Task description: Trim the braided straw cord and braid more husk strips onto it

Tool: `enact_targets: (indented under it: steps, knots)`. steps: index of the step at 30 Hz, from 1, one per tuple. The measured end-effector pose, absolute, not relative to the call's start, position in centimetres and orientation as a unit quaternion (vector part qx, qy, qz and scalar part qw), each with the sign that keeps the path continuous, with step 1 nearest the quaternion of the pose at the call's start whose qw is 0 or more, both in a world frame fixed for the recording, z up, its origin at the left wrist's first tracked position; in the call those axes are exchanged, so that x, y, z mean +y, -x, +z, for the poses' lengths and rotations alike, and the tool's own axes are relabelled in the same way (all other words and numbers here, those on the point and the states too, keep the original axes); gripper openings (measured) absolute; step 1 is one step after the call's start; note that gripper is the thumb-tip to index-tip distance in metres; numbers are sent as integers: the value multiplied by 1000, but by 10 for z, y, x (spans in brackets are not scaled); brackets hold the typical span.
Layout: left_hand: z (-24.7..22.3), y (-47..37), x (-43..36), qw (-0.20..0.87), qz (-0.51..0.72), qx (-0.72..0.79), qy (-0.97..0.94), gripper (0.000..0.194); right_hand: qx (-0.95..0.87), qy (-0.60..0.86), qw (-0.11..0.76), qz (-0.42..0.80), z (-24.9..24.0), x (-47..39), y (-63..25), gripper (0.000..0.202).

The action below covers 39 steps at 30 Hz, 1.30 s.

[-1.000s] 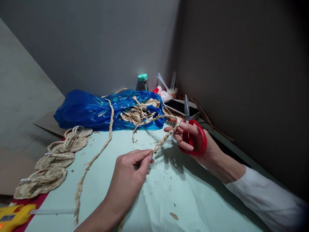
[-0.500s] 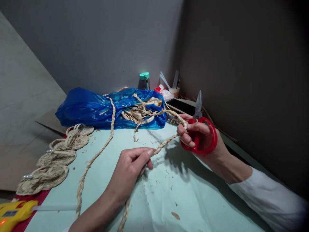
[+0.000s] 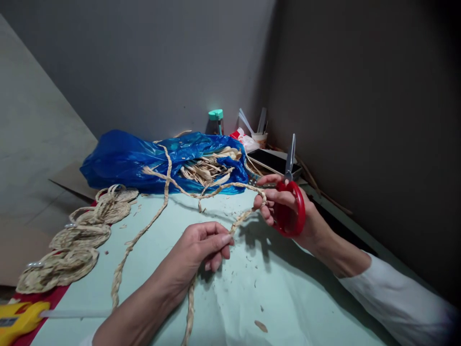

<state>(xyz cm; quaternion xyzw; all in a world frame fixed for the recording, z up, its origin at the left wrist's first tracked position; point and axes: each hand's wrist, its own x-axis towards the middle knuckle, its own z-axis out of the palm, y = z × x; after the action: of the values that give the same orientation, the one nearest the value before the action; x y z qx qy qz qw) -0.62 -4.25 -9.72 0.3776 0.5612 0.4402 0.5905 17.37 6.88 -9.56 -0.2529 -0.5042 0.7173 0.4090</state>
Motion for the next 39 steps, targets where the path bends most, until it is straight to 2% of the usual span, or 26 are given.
enact_targets:
  steps: [3, 5, 9, 12, 15, 19, 22, 25, 32, 39]
  knots:
    - [-99, 6, -41, 529, 438, 608, -399, 23, -527, 283, 386, 702, -98, 71, -172, 30]
    - [-98, 3, -41, 474, 423, 643, -428, 21, -582, 326, 374, 644, -103, 74, -171, 32]
    - [-94, -4, -45, 368, 402, 686, -481, 21, -686, 372, 370, 504, -115, 79, -169, 23]
    - [-92, -7, -50, 325, 396, 691, -509, 21, -702, 366, 385, 475, -118, 78, -169, 17]
    - [-92, -8, -53, 327, 403, 685, -511, 19, -647, 352, 423, 527, -116, 74, -168, 21]
    - [-95, -8, -52, 395, 427, 655, -483, 17, -521, 317, 456, 649, -116, 74, -163, 28]
    - [-96, -9, -50, 447, 436, 628, -464, 17, -452, 320, 451, 700, -116, 77, -162, 23]
    - [-93, -11, -49, 456, 442, 632, -444, 14, -412, 318, 432, 737, -116, 78, -161, 16]
    - [-88, -16, -53, 441, 449, 648, -429, 6, -411, 297, 410, 758, -119, 79, -163, 18]
    - [-91, -16, -57, 390, 443, 664, -460, 10, -423, 327, 434, 725, -112, 81, -164, 22]
